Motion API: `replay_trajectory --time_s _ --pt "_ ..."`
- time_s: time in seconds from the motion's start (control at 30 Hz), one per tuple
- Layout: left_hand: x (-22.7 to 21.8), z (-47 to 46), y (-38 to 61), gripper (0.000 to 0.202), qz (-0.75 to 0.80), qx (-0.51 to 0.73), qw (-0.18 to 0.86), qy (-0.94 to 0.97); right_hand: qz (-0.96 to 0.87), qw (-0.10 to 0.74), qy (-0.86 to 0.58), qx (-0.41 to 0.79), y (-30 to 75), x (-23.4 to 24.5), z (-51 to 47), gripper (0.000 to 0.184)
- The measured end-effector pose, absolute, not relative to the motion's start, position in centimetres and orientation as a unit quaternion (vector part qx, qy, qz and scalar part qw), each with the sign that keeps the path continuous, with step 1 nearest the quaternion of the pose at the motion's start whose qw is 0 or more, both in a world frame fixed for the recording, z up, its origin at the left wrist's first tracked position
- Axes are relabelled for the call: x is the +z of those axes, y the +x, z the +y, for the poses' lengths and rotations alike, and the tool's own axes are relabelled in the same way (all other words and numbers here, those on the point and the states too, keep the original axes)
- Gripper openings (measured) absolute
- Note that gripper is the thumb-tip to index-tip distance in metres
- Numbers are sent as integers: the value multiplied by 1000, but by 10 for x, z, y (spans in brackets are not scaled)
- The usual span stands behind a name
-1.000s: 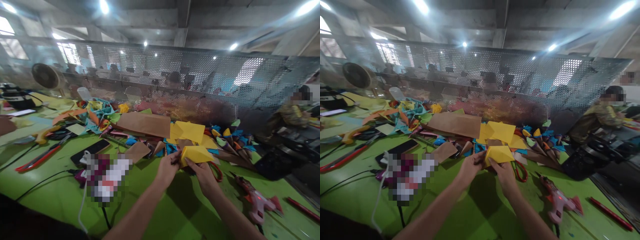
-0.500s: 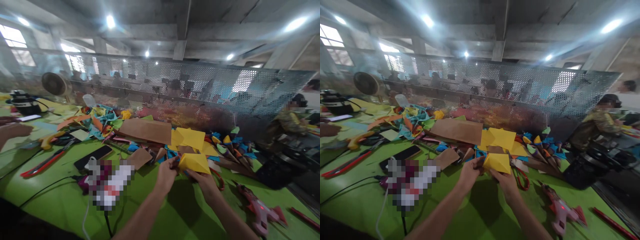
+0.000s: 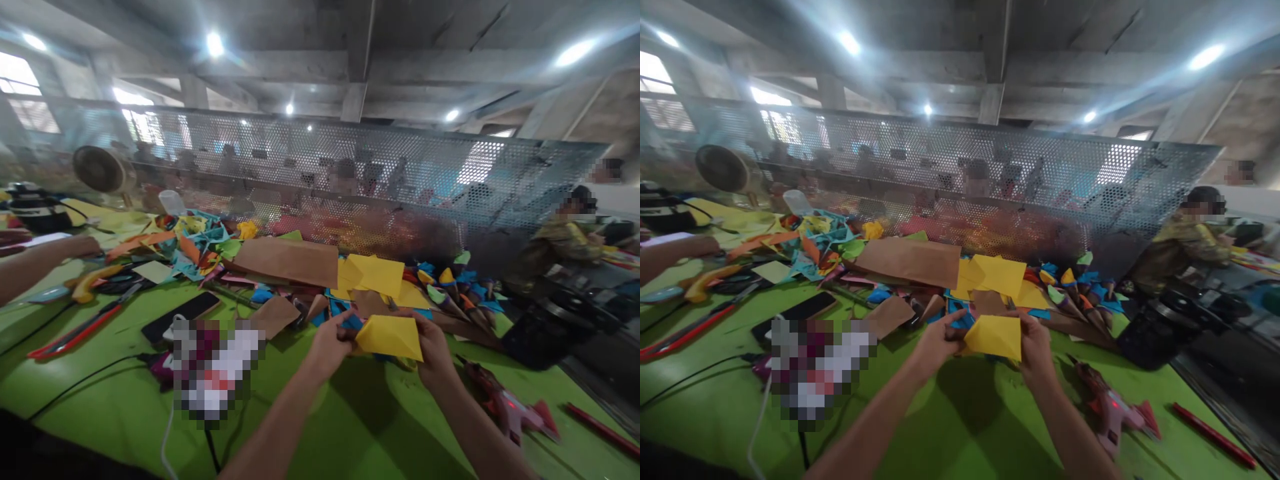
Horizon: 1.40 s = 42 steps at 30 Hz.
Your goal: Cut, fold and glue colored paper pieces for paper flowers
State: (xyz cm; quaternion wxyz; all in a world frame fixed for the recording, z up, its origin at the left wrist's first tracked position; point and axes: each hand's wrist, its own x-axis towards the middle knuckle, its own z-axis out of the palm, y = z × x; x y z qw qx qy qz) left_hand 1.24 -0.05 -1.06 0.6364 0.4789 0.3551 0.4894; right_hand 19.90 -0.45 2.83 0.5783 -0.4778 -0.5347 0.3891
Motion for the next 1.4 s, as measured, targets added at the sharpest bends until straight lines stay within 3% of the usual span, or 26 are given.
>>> replay_trajectory --time_s 0.23,0.43,0.6,0.77,0.87,1.0,1.4 --pt "-13 7 9 85 368 470 609 522 -444 591 -472 480 203 29 -1 18" --pt "-13 7 6 80 407 466 549 562 -447 570 -479 495 212 30 3 27" --pt "-11 3 1 76 480 461 397 631 -564 588 -496 299 224 43 2 38" --pt "3 -8 3 73 483 415 325 699 -749 413 -488 174 218 46 -3 36" --pt "7 -11 6 70 473 401 321 716 -760 374 -498 187 210 44 -4 28" --pt "8 -12 6 66 458 409 330 717 -735 389 -504 234 205 45 -7 18" --pt "3 -11 11 34 360 482 400 691 -676 460 -495 292 197 44 -8 19"
